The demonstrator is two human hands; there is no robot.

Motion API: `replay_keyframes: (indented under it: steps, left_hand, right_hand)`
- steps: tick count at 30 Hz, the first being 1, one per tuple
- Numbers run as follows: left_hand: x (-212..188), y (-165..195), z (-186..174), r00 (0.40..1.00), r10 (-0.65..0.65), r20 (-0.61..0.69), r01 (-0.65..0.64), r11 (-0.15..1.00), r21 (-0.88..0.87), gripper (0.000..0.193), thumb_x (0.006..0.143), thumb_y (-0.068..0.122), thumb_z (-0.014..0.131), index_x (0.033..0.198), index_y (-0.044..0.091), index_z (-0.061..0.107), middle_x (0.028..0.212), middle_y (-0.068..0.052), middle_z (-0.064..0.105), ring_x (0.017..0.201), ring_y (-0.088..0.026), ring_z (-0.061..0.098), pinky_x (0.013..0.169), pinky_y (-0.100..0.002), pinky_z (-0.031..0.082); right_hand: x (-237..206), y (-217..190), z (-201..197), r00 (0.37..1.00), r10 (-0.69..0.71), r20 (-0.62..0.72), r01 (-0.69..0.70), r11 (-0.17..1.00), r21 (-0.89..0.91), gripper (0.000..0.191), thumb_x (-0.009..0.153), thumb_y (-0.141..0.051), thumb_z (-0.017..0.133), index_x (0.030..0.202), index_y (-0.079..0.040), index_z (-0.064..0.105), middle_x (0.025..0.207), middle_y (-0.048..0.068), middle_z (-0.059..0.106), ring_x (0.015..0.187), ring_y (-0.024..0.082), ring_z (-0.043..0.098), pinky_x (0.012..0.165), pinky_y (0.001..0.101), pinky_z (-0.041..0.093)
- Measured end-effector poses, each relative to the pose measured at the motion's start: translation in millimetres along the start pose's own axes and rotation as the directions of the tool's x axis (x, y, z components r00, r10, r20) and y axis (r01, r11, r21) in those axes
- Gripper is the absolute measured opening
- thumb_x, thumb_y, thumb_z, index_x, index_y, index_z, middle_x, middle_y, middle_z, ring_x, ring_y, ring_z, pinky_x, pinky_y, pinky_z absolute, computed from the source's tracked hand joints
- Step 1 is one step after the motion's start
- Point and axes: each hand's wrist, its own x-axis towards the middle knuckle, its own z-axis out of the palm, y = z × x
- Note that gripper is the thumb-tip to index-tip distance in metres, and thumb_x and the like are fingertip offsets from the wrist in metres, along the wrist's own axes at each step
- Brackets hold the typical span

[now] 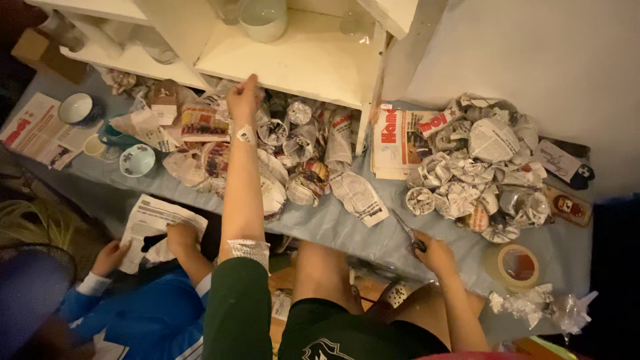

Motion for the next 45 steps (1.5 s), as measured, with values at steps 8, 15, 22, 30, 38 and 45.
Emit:
replay_keyframes:
  steps: [8,15,22,30,38,45]
  left_hand:
    - [-5,4,-25,0.983,0.158,-0.095,-0.027,0.633,0.773,0.088,0.089,0.08,0.067,0.113,-0.004,0.072,0.104,-0.018,0.073,0.095,-0.021,0.065,0.09,-0.036,0.049]
    - [-181,-153,-140,0.966,0.112,0.232,-0.13,0.99,0.062,0.027,0.109,0.034,0.058,0.089,0.016,0.057,0.076,0.009,0.043,0.068,-0.005,0.035,0.058,-0.024,0.027]
    - [-344,-288,-165,0.921,0.127,0.368,-0.257,0.908,0.331,0.022,0.105,0.021,0.064,0.103,-0.001,0.068,0.088,0.002,0.067,0.082,-0.005,0.057,0.075,-0.024,0.049]
    - [-403,-277,-75,0.777,0.011,0.629,-0.387,0.797,0.464,0.02,0.1,0.021,0.067,0.109,0.003,0.071,0.087,-0.009,0.074,0.073,-0.014,0.066,0.067,-0.029,0.052]
    - [-405,-283,-83,0.745,-0.046,0.665,-0.341,0.831,0.44,0.019,0.098,0.02,0.067,0.11,0.005,0.071,0.095,-0.006,0.074,0.08,-0.013,0.067,0.071,-0.028,0.054]
    - [-406,-288,-99,0.764,-0.081,0.64,-0.283,0.849,0.446,0.02,0.101,0.019,0.067,0.114,0.004,0.069,0.099,-0.004,0.074,0.085,-0.011,0.066,0.078,-0.028,0.054]
  right_hand:
    - [7,8,17,1.0,-0.01,0.003,0.01,0.982,-0.189,0.056,0.086,-0.028,0.073,0.138,-0.022,0.055,0.102,0.02,0.074,0.094,0.041,0.071,0.08,0.0526,0.056]
    - [-56,80,17,0.96,-0.061,-0.273,0.185,0.87,0.457,0.05,0.082,-0.012,0.08,0.129,-0.007,0.062,0.104,0.02,0.075,0.101,0.031,0.074,0.085,0.0404,0.059]
    - [-169,174,2,0.785,0.317,-0.533,0.136,0.751,0.647,0.042,0.089,-0.003,0.076,0.129,-0.001,0.064,0.107,0.014,0.074,0.097,0.017,0.072,0.085,0.0317,0.057]
    - [-165,191,-6,0.641,0.34,-0.688,-0.027,0.906,0.422,0.048,0.08,-0.008,0.082,0.125,-0.013,0.064,0.102,0.016,0.077,0.095,0.028,0.077,0.082,0.0374,0.059]
    - [-156,207,-18,0.713,0.335,-0.616,-0.061,0.905,0.421,0.053,0.078,-0.011,0.082,0.126,-0.021,0.064,0.107,0.016,0.076,0.095,0.03,0.076,0.081,0.0401,0.059]
    - [-150,229,-10,0.719,0.334,-0.609,-0.056,0.902,0.428,0.051,0.079,-0.004,0.082,0.125,-0.019,0.066,0.106,0.015,0.076,0.099,0.028,0.075,0.083,0.0375,0.059]
